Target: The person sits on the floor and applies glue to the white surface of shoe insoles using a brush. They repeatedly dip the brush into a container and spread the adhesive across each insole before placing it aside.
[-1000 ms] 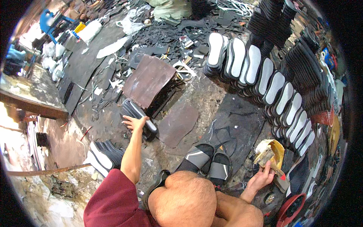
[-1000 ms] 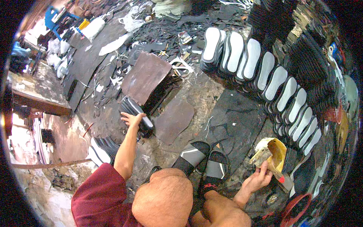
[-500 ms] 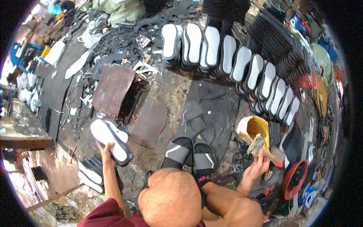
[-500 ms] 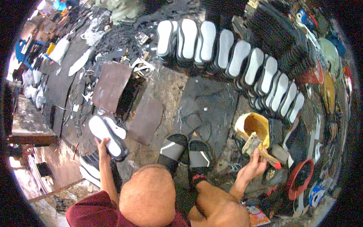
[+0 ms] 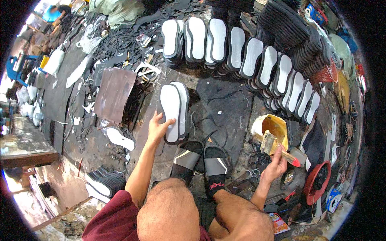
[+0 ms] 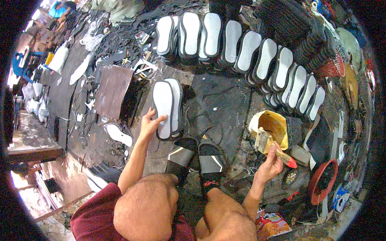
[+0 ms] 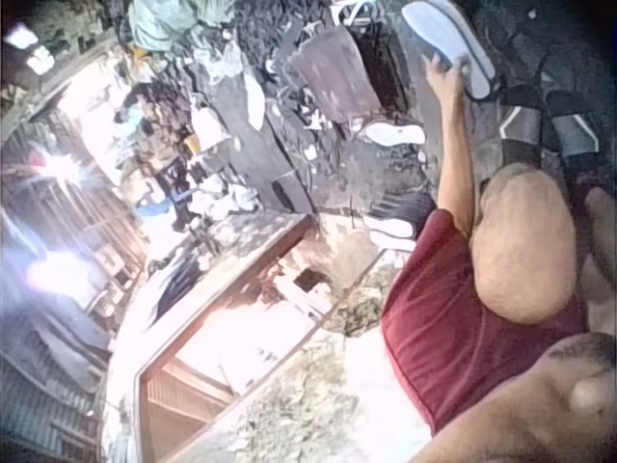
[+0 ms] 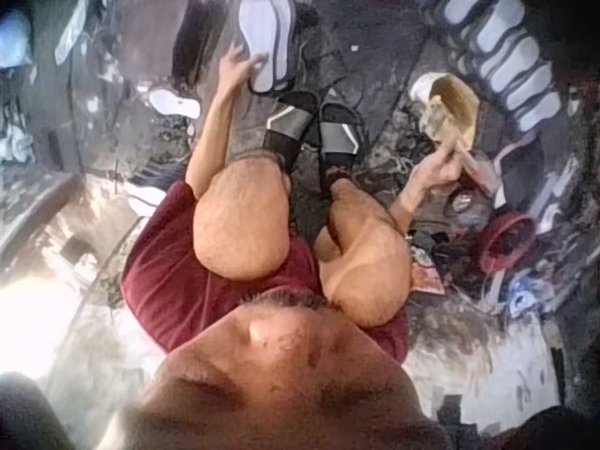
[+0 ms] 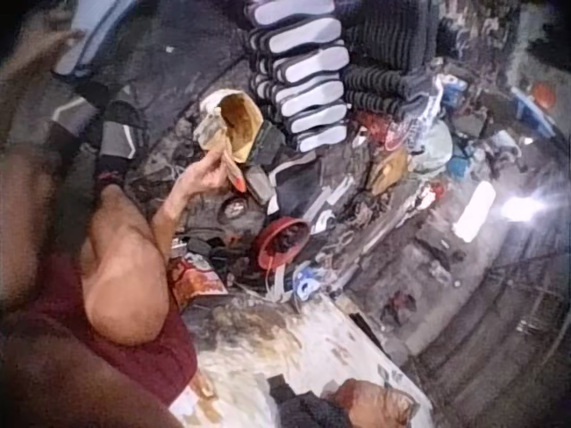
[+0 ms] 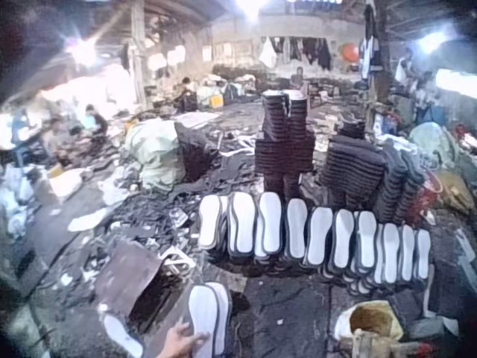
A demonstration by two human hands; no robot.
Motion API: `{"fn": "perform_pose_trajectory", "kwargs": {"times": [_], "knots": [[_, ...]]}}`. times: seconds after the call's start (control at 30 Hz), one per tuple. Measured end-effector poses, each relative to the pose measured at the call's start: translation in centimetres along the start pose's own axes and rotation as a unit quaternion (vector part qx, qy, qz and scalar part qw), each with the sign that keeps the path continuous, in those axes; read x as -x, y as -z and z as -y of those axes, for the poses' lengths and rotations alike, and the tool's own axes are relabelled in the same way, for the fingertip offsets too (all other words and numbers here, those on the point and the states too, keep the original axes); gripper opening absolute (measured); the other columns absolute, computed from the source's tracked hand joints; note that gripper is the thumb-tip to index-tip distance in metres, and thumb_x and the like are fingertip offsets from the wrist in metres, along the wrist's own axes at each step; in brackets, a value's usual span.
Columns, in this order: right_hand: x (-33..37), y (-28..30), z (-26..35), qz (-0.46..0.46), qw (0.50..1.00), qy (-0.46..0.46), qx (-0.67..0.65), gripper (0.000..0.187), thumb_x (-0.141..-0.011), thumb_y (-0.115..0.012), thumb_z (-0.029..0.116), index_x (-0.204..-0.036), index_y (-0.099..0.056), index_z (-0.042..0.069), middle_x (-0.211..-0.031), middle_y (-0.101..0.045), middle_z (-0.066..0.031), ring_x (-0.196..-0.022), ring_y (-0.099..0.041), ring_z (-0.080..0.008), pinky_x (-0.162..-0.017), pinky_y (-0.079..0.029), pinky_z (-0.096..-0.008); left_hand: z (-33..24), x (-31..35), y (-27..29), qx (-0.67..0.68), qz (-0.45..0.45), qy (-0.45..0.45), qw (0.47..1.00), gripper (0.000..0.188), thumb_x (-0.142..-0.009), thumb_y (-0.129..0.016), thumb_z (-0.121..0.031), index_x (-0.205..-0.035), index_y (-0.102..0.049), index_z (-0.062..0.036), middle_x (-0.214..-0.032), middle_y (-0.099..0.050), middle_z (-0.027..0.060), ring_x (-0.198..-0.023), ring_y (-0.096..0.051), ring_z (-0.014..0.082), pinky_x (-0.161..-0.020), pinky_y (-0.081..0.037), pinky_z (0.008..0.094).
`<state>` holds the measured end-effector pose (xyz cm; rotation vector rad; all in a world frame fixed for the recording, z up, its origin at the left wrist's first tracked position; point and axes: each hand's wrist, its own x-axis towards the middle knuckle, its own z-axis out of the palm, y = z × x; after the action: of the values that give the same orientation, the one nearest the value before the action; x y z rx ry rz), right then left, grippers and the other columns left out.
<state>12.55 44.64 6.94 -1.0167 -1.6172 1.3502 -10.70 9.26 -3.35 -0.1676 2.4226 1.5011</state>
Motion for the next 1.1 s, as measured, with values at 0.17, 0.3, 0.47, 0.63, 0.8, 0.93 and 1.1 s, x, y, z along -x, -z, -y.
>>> {"fn": "perform_pose_trajectory", "kwargs": {"times": [0.17, 0.3, 0.47, 0.63, 0.8, 0.93, 1.1], "knots": [[-1.2, -4.4, 2.6, 0.141, 0.974, 0.137, 0.112, 0.032, -0.093, -0.067, 0.003, -0.124, -0.065, -0.006, -0.118, -0.07, -0.0142, -0.108, -0.065, -0.0221, -0.1, -0.05, -0.0349, -8.0, 5.0, 1.8, 0.341, 0.151, 0.091, 0.923, 0.036, -0.086, -0.075, -0.007, -0.12, -0.066, 0.0015, -0.099, -0.073, 0.0046, -0.083, -0.068, 0.0118, -0.077, -0.054, 0.0268], [-2.0, -10.7, 5.8, 0.264, 0.955, -0.007, -0.134, 0.031, -0.094, -0.063, 0.0, -0.125, -0.061, -0.002, -0.129, -0.063, -0.0135, -0.111, -0.065, -0.0236, -0.08, -0.061, -0.0316, -11.2, 7.4, -0.6, 0.277, 0.278, 0.007, 0.92, 0.039, -0.087, -0.076, -0.008, -0.124, -0.065, -0.0001, -0.109, -0.07, 0.0019, -0.095, -0.061, 0.0082, -0.087, -0.05, 0.0266], [-3.0, -16.5, 9.5, 0.374, 0.911, -0.034, -0.172, 0.042, -0.08, -0.08, 0.0, -0.115, -0.057, 0.0, -0.11, -0.07, -0.0102, -0.097, -0.067, -0.0166, -0.082, -0.056, -0.028, -12.7, 8.2, -2.2, 0.122, 0.391, -0.035, 0.912, 0.045, -0.086, -0.08, -0.014, -0.126, -0.064, 0.0016, -0.11, -0.068, -0.0009, -0.099, -0.057, 0.0056, -0.087, -0.049, 0.0229], [-4.8, -16.1, 8.6, 0.296, 0.929, -0.085, -0.207, 0.032, -0.078, -0.079, -0.002, -0.103, -0.06, 0.002, -0.099, -0.07, -0.0081, -0.086, -0.067, -0.0137, -0.079, -0.056, -0.0272, -14.1, 9.0, -1.5, 0.112, 0.446, -0.041, 0.887, 0.058, -0.083, -0.082, -0.013, -0.134, -0.058, 0.0038, -0.111, -0.068, 0.0021, -0.103, -0.059, 0.0088, -0.091, -0.05, 0.0263], [-6.6, -15.7, 7.4, 0.294, 0.935, -0.109, -0.164, 0.036, -0.077, -0.081, 0.001, -0.105, -0.058, 0.003, -0.105, -0.071, -0.01, -0.095, -0.066, -0.0142, -0.085, -0.054, -0.0283, -14.4, 9.0, -2.2, 0.124, 0.41, 0.005, 0.904, 0.058, -0.088, -0.078, -0.017, -0.137, -0.055, 0.0041, -0.115, -0.066, 0.0033, -0.101, -0.059, 0.0088, -0.088, -0.051, 0.0262], [-7.7, -14.9, 6.4, 0.357, 0.913, -0.093, -0.175, 0.051, -0.072, -0.084, -0.001, -0.112, -0.054, 0.003, -0.118, -0.066, -0.0153, -0.107, -0.064, -0.0198, -0.091, -0.054, -0.0313, -14.3, 9.6, -2.8, 0.196, 0.401, 0.028, 0.894, 0.062, -0.087, -0.079, -0.016, -0.14, -0.052, 0.0036, -0.12, -0.065, 0.0038, -0.102, -0.059, 0.0089, -0.09, -0.05, 0.0265], [-7.8, -15.0, 6.2, 0.327, 0.915, -0.096, -0.216, 0.064, -0.068, -0.085, -0.005, -0.12, -0.048, 0.003, -0.128, -0.059, -0.0194, -0.123, -0.057, -0.0252, -0.098, -0.053, -0.038, -16.2, 10.1, -2.9, 0.218, 0.458, 0.035, 0.861, 0.078, -0.08, -0.083, -0.006, -0.147, -0.042, 0.0027, -0.127, -0.061, 0.0062, -0.115, -0.057, 0.0134, -0.102, -0.046, 0.0312]]}}
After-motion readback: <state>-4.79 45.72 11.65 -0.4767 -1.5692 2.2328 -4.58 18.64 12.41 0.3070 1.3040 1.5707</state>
